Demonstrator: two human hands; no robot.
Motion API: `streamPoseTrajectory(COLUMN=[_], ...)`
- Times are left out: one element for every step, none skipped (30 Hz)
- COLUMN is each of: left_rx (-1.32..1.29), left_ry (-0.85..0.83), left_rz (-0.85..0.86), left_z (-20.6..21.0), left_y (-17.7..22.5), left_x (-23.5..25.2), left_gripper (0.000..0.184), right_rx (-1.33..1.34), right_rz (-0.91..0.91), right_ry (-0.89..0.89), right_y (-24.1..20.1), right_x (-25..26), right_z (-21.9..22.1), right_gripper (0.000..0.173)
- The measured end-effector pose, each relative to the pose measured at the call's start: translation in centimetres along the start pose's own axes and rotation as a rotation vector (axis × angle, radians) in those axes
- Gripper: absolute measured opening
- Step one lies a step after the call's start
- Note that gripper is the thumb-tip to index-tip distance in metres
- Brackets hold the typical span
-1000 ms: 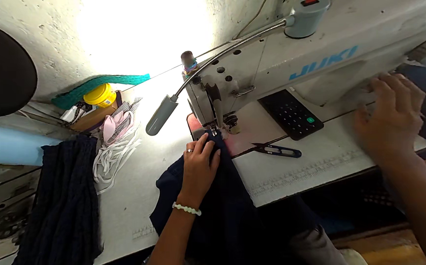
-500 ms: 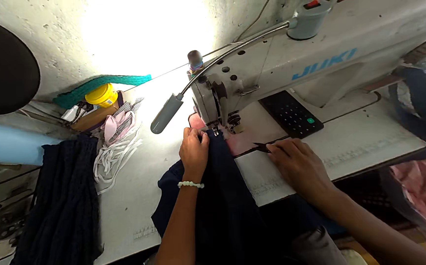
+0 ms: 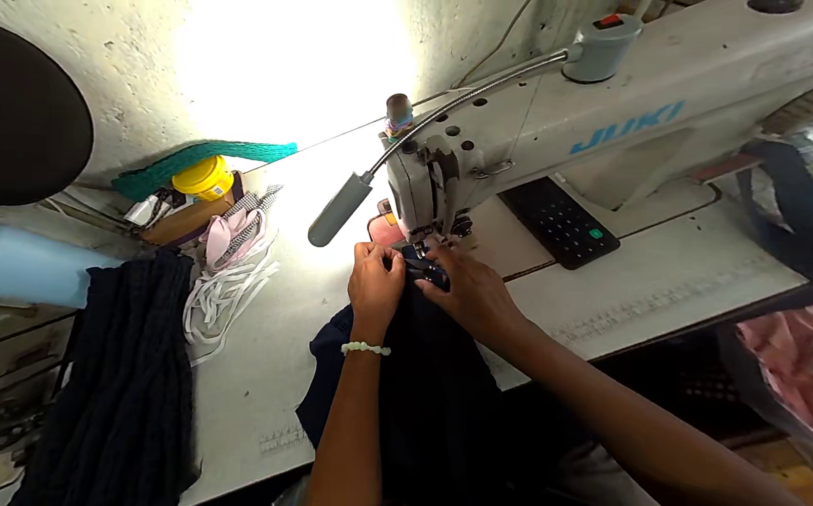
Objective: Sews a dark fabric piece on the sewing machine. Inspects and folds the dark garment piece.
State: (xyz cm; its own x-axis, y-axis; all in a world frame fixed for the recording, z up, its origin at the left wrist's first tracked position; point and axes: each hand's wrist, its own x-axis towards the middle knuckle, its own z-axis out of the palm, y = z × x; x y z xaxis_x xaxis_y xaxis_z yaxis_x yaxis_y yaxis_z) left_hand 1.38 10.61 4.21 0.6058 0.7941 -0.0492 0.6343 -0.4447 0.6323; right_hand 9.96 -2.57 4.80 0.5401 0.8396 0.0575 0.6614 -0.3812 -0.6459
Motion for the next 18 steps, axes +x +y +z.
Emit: streamPoseTrajectory(left_rx=[0.008, 0.012, 0.014, 0.016, 0.018, 0.018, 0.015, 0.015, 0.017, 0.02, 0.023, 0.028, 0.032, 0.034, 0.035, 0.037, 0.035, 0.033], left_ry=[-0.014, -0.027, -0.04, -0.049, -0.056, -0.056, -0.05, -0.045, -0.044, -0.043, -0.043, -0.041, -0.037, -0.032, -0.026, -0.018, -0.007, 0.0], left_rz=[-0.006, -0.011, -0.017, -0.022, -0.023, -0.019, -0.011, -0.005, -0.002, -0.002, -0.004, -0.01, -0.016, -0.024, -0.03, -0.033, -0.028, -0.021], left_z=[-0.1, -0.2, -0.3, -0.4, -0.5, -0.5, -0.4, -0.4, -0.3, -0.2, -0.1, -0.1, -0.1, 0.0, 0.0, 0.1, 0.2, 0.3], left_y=[0.1, 0.1, 0.1, 0.1, 0.1, 0.0, -0.1, -0.1, -0.1, -0.1, 0.0, 0.1, 0.1, 0.2, 0.3, 0.3, 0.3, 0.2], left_x=[0.1, 0.2, 0.3, 0.4, 0.5, 0.6, 0.6, 0.6, 0.5, 0.5, 0.4, 0.4, 0.3, 0.3, 0.2, 0.2, 0.1, 0.1], left_gripper=[0.017, 0.017, 0.017, 0.017, 0.018, 0.017, 0.017, 0.017, 0.018, 0.019, 0.02, 0.021, 0.021, 0.021, 0.021, 0.021, 0.021, 0.021], right_rx=[-0.008, -0.017, -0.026, -0.034, -0.041, -0.052, -0.07, -0.096, -0.118, -0.137, -0.154, -0.164, -0.173, -0.179, -0.183, -0.188, -0.194, -0.199], right_rz=[-0.001, -0.008, -0.023, -0.037, -0.053, -0.067, -0.081, -0.092, -0.087, -0.072, -0.059, -0.053, -0.047, -0.036, -0.032, -0.033, -0.039, -0.05], right_ry=[0.002, 0.017, 0.05, 0.092, 0.139, 0.181, 0.21, 0.224, 0.21, 0.173, 0.138, 0.116, 0.1, 0.087, 0.091, 0.102, 0.123, 0.152], right_y=[0.1, 0.2, 0.4, 0.6, 0.8, 0.8, 0.8, 0.7, 0.5, 0.2, 0.0, -0.2, -0.4, -0.5, -0.6, -0.6, -0.5, -0.4], right_x=[-0.1, -0.3, -0.5, -0.6, -0.7, -0.7, -0.6, -0.3, 0.0, 0.2, 0.5, 0.6, 0.6, 0.6, 0.5, 0.5, 0.5, 0.6], right_z=[0.1, 0.2, 0.5, 0.7, 0.9, 1.2, 1.4, 1.6, 1.8, 1.9, 1.9, 2.0, 2.0, 2.0, 2.1, 2.2, 2.3, 2.5], right_gripper=[0.037, 0.034, 0.031, 0.03, 0.029, 0.029, 0.028, 0.026, 0.025, 0.025, 0.025, 0.025, 0.025, 0.025, 0.025, 0.025, 0.024, 0.023])
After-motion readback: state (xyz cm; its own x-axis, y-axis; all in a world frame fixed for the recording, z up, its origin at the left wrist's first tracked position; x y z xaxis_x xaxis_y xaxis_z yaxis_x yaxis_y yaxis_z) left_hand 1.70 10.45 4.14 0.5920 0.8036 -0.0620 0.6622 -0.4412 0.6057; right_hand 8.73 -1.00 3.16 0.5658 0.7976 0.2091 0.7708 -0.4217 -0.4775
